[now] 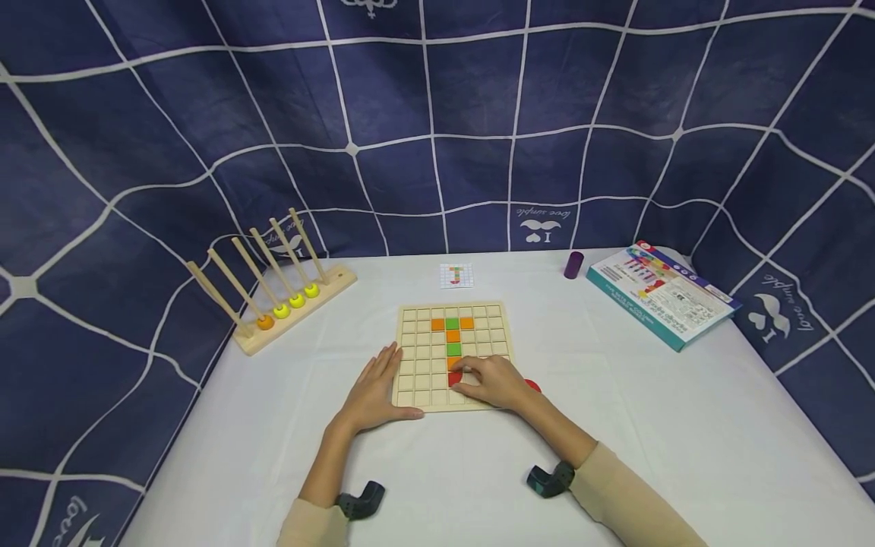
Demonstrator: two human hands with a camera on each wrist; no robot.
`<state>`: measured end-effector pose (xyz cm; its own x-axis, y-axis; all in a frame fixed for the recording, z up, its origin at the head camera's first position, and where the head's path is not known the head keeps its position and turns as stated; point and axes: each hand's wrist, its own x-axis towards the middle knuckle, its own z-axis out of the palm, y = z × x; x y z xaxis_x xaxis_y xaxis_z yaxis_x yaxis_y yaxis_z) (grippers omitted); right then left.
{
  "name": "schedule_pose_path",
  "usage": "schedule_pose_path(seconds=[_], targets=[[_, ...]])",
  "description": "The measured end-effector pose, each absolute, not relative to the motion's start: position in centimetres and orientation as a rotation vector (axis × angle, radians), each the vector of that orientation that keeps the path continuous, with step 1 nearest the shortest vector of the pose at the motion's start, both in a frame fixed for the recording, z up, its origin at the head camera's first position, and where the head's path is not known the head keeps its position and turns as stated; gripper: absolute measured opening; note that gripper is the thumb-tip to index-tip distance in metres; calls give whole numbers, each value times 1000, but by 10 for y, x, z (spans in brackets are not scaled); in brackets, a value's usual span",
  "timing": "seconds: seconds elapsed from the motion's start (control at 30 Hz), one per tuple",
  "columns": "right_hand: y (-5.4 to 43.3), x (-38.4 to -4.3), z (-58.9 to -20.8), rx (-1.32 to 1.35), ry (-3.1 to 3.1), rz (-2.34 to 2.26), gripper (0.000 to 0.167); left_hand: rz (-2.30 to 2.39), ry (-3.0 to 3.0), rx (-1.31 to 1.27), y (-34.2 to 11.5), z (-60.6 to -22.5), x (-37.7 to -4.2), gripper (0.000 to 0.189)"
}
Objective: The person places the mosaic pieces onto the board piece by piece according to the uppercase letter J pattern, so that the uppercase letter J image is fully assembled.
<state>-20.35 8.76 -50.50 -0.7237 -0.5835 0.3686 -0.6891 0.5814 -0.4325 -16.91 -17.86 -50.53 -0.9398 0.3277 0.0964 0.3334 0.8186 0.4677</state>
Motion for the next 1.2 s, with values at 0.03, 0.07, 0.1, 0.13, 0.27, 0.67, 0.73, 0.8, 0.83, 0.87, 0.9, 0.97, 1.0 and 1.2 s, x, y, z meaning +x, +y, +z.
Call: schedule_pose_path(seconds=[0.03,0.07,0.1,0.13,0.27,0.67,0.73,0.8,0.83,0.87,0.9,0.97,1.0,1.2], targets=[[89,-203,-505,1066,-2624,852,28,-770,-2987,-543,-178,-505,-169,128],[90,-203,-504,1064,-2625,865,28,-766,-2992,-541,-178,-505,-169,128],[92,-203,-503,1063,-2624,888,28,-758,-2995,-543,-177,-505,-169,128],[94,-202,-502,1062,-2623,912,28,-750,-2993,-546,-177,-505,-170,128],[111,-199,-498,1050,-2627,986,28,-739,-2994,-547,-176,-505,-170,129],[192,-186,-498,873,-2675,1087,30,-733,-2993,-562,-178,-505,-172,128],[200,-184,-500,867,-2690,1078,30,-727,-2993,-559,-178,-505,-172,129],[204,-182,-500,876,-2703,1057,31,-727,-2992,-557,-179,-506,-172,129],[205,-181,-500,879,-2705,1043,31,-729,-2989,-557,-179,-507,-172,128],[205,-180,-500,882,-2708,1026,31,-728,-2990,-553,-179,-507,-172,128],[206,-179,-500,883,-2711,1012,30,-734,-2988,-551,-179,-507,-171,128],[206,-179,-501,888,-2715,994,29,-737,-2988,-549,-179,-508,-171,128],[206,-179,-502,887,-2720,984,28,-738,-2986,-549,-179,-508,-171,128],[213,-186,-504,779,-2742,951,24,-742,-2978,-549,-178,-509,-170,128]])
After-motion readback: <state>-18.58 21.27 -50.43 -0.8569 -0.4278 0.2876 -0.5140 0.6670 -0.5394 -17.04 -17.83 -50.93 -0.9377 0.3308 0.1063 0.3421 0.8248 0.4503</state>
